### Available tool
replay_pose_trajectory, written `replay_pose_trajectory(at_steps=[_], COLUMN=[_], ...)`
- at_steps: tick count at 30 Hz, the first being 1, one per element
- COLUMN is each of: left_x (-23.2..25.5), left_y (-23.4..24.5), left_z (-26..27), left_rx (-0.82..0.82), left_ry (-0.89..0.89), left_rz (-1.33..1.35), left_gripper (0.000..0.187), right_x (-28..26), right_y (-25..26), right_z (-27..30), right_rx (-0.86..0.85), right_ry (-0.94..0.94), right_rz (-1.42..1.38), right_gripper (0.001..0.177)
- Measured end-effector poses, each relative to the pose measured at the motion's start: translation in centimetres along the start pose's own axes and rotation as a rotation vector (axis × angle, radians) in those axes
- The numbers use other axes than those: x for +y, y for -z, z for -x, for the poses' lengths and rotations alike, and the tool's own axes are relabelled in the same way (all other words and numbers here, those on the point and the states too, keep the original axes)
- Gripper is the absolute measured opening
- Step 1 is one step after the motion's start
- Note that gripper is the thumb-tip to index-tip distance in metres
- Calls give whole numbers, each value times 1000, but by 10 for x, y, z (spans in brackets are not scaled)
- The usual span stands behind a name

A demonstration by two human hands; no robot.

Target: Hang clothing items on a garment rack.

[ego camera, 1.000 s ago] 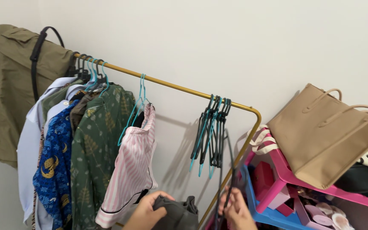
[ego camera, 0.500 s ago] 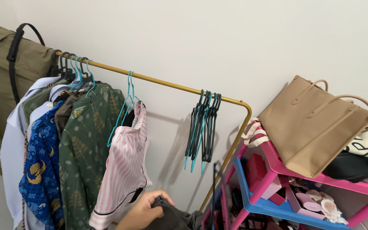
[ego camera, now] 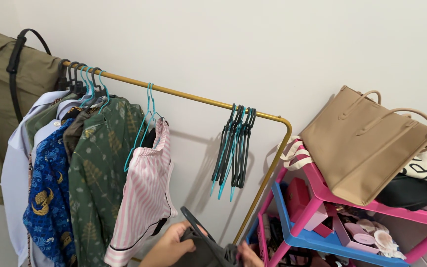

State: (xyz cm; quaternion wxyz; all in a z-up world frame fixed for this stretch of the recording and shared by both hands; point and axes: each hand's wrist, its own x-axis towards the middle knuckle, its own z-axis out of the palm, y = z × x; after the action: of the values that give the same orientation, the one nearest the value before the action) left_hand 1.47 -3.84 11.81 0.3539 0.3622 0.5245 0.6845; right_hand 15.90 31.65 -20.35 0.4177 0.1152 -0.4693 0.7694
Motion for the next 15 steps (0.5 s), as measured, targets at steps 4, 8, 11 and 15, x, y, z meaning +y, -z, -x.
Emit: replay_pose_trajectory(at_steps=[4, 8, 11, 15], left_x=[-13, -51, -51, -83], left_y=[-5, 9, 8, 22], left_z=[1, -7, -2, -9], left_rx=[-25, -83, -161, -229], left_ry=[-60, -51, 48, -44], left_rz=[94, 33, -6, 133], left_gripper=[41, 49, 49, 50], right_x=[-6, -30, -43, -42], right_y=[-50, -114, -129, -113], right_z=[-67, -77, -83, -91], right_rx=[-196, -621, -717, -829], right_ry=[75, -269, -111, 149], right_rz=[224, 406, 695, 1125], right_gripper=[61, 64, 42, 20])
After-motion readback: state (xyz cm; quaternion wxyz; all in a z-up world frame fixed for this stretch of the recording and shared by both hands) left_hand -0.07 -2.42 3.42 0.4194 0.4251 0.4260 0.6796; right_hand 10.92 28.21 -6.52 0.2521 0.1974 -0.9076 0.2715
